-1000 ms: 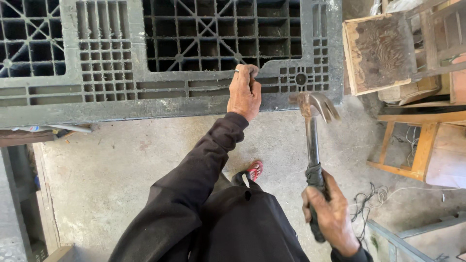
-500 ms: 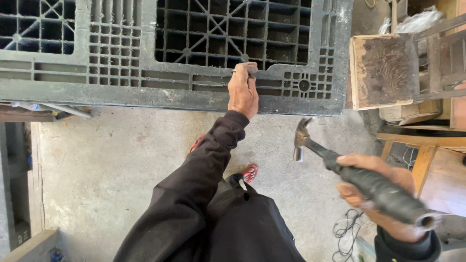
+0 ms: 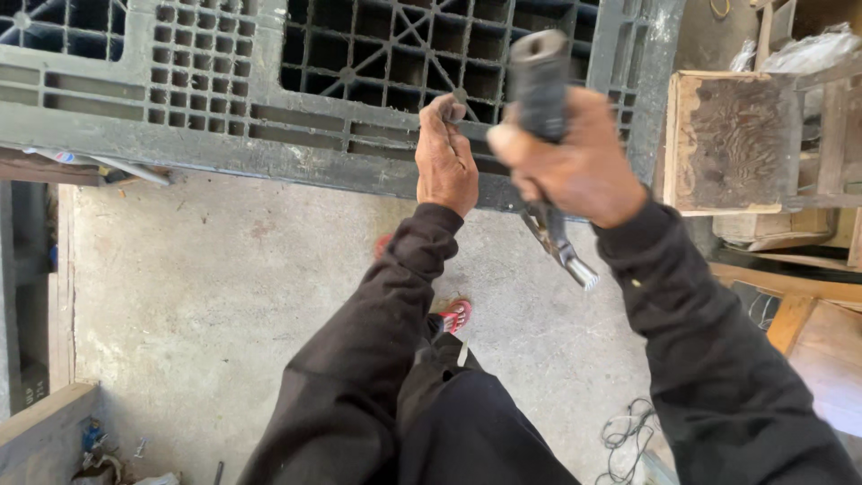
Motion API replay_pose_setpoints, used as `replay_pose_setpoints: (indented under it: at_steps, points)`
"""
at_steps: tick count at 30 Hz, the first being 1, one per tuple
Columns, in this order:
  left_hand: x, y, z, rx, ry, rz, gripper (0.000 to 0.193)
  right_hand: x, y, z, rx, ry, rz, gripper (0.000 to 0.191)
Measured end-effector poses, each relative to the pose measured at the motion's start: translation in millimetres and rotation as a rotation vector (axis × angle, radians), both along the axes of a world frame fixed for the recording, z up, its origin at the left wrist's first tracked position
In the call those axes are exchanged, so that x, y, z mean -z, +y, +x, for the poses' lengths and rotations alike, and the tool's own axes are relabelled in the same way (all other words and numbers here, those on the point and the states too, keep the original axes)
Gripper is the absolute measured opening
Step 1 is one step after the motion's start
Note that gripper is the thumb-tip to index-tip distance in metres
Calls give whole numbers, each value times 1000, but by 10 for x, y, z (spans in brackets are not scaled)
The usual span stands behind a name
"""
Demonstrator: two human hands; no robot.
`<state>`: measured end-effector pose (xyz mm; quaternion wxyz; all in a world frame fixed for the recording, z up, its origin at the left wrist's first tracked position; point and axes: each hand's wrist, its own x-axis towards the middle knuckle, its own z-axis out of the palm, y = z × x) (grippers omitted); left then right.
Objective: The person hammers nails into a gray plastic crate placed on a wooden workbench. They repeatedly pick up nails from a container and drive them into the crate using a claw hammer. The person occasionally pauses to retrieve more nails.
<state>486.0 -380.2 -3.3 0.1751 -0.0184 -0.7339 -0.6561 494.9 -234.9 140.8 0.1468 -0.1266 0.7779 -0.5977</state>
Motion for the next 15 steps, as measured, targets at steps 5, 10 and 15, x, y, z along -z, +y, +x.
replay_pose_setpoints:
  at_steps: [5,10,15]
  points:
    - [-55,-54,1,129,-263,31,38,29,-509,-419,-250,-26,38,15]
    - [-90,-107,-20,186,-264,171,40,-259,-700,-459,-378,42,59,15]
    - [-75,-95,-81,16,-173,17,39,-483,-383,-268,-532,77,115,19]
